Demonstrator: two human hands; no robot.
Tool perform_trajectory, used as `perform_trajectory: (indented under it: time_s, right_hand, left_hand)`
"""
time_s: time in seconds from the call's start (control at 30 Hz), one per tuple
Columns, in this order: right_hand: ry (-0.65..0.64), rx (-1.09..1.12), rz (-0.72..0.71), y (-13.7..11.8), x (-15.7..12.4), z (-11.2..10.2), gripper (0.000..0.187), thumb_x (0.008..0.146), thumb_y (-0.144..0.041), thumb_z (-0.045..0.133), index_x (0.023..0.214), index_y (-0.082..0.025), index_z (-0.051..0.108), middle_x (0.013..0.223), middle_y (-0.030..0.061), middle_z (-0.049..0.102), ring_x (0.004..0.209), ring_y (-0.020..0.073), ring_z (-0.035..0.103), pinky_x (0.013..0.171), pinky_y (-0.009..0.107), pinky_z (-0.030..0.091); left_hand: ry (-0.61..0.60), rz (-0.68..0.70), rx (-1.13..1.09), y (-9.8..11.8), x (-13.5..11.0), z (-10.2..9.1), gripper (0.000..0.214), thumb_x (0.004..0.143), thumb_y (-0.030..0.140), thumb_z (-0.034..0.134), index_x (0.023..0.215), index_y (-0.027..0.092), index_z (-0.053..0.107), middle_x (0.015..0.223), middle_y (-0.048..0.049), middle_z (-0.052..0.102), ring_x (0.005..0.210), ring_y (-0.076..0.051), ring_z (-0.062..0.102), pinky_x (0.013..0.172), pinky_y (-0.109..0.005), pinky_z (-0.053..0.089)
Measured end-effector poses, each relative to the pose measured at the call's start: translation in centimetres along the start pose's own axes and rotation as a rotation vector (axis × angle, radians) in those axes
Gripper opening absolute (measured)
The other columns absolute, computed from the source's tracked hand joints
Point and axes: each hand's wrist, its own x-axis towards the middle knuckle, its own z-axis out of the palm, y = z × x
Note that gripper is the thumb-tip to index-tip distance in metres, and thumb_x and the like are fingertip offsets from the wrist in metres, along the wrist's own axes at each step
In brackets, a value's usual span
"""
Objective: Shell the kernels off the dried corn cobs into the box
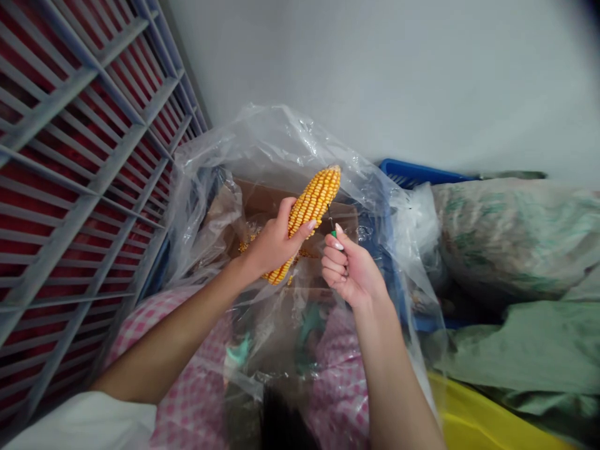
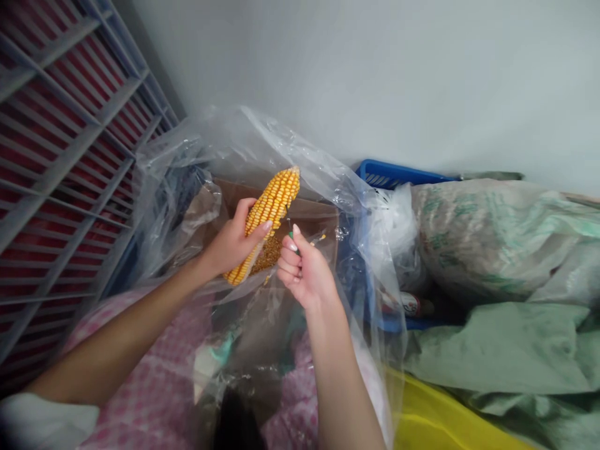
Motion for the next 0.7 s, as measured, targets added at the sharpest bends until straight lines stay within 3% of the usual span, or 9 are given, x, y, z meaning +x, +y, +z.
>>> perform_trajectory:
  time_s: [0.27, 0.43, 0.53, 0.7]
  right_hand:
    - [-0.077, 0.176, 0.085, -0.1, 0.1, -0.7, 0.045, 0.095, -0.036, 0.019, 0.057, -0.018, 0.034, 0.046, -0.0106, 0.006, 0.035, 0.0046, 0.005, 0.028, 0.012, 0.011]
    - [-0.094, 0.168, 0.062, -0.3, -0.3, -0.8, 0.044, 0.095, -0.034, 0.018, 0.056, -0.018, 0.034, 0.045, -0.0105, 0.007, 0.035, 0.0051, 0.005, 0.029, 0.013, 0.010]
    - [-0.025, 0.051, -0.027, 0.1, -0.2, -0.1, 0.044, 0.094, -0.034, 0.023, 0.056, -0.018, 0.036, 0.043, -0.0108, 0.010, 0.035, 0.0050, 0.004, 0.029, 0.014, 0.010]
    - [0.115, -0.206, -0.319, 1.1, 0.3, 0.7, 0.029, 0.086, -0.037, 0.043, 0.065, -0.018, 0.046, 0.042, -0.0115, 0.020, 0.036, 0.0040, 0.008, 0.032, 0.014, 0.013]
  left_hand:
    - [-0.063, 0.063, 0.232, -0.7, 0.4, -0.8, 0.048, 0.083, 0.051, 0.037, 0.116, 0.016, 0.032, 0.077, -0.0032, 0.057, 0.063, -0.019, 0.059, 0.053, -0.024, 0.037]
    - [-0.086, 0.060, 0.177, -0.7, 0.3, -0.4, 0.050, 0.082, 0.051, 0.038, 0.118, 0.017, 0.032, 0.081, -0.0036, 0.057, 0.067, -0.019, 0.059, 0.056, -0.025, 0.039]
    - [-0.009, 0.015, 0.023, -0.3, 0.0, 0.5, 0.045, 0.083, 0.050, 0.038, 0.114, 0.018, 0.033, 0.084, -0.0022, 0.056, 0.067, -0.015, 0.057, 0.059, -0.025, 0.041]
    - [0.047, -0.034, -0.073, 0.3, -0.1, 0.5, 0.045, 0.082, 0.049, 0.042, 0.113, 0.018, 0.033, 0.089, -0.0025, 0.055, 0.073, -0.014, 0.056, 0.064, -0.024, 0.041]
